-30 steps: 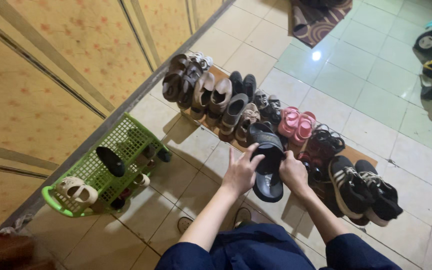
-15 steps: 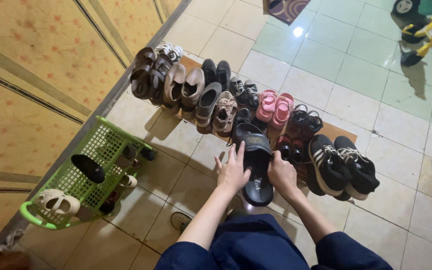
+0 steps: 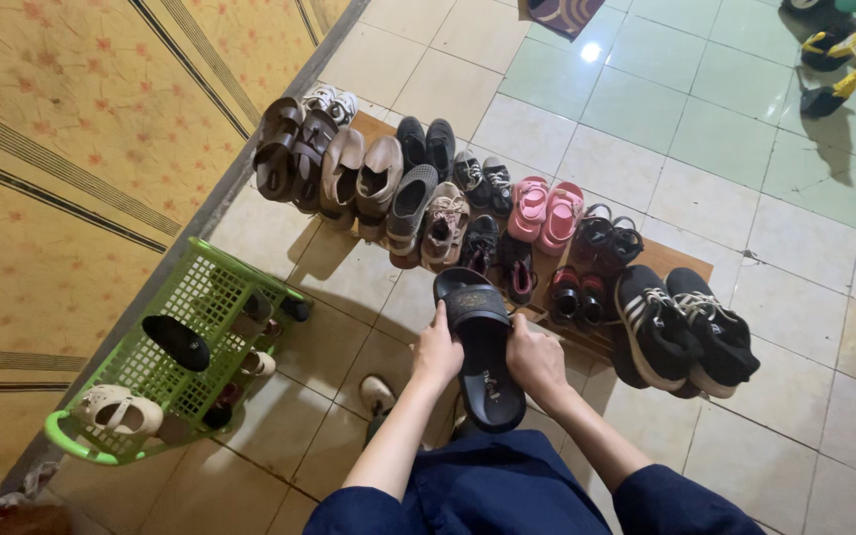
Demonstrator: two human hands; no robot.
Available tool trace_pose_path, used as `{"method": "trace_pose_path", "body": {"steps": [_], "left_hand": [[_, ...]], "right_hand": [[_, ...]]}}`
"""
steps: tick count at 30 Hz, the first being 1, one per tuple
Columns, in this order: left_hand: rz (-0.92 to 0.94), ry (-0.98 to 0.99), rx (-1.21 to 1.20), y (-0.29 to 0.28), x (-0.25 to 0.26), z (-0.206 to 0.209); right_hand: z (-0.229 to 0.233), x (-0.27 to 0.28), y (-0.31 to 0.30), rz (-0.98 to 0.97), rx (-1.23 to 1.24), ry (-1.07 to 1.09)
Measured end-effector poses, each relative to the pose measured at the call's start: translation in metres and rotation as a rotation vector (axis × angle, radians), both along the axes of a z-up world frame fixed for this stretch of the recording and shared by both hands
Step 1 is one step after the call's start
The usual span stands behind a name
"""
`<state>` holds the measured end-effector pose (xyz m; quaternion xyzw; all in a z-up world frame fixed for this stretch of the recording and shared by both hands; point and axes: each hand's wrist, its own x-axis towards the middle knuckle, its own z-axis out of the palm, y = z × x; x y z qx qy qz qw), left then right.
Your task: The person organizes a collection of footwear by picking up various pairs of shoes and sandals from a green plastic basket and arranging them on a wooden shoe rack. The person handles the items one by one, placing them in pairs on the rack.
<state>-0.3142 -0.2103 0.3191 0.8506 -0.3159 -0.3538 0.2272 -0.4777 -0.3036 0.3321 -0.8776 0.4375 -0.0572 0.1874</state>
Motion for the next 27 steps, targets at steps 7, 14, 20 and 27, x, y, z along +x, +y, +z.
{"method": "trace_pose_path", "body": {"steps": [7,14,20,27], "left_hand": [[0.008,0.051,0.021,0.003,0.025,-0.022],[-0.016,0.106,0.102,-0.001,0.060,-0.042],[-0.047,0.092,0.103,-0.001,0.096,-0.050],[-0.081,0.151,0.157,-0.008,0.123,-0.053]], "right_hand": [[0.001,0.031,0.006,-0.034,0.026,0.111],[0.006,0.063,0.014,-0.099,0.081,0.094],[-0.009,0.089,0.026,-0.174,0.180,0.132],[-0.002,0.106,0.047,-0.307,0.321,0.087]]}}
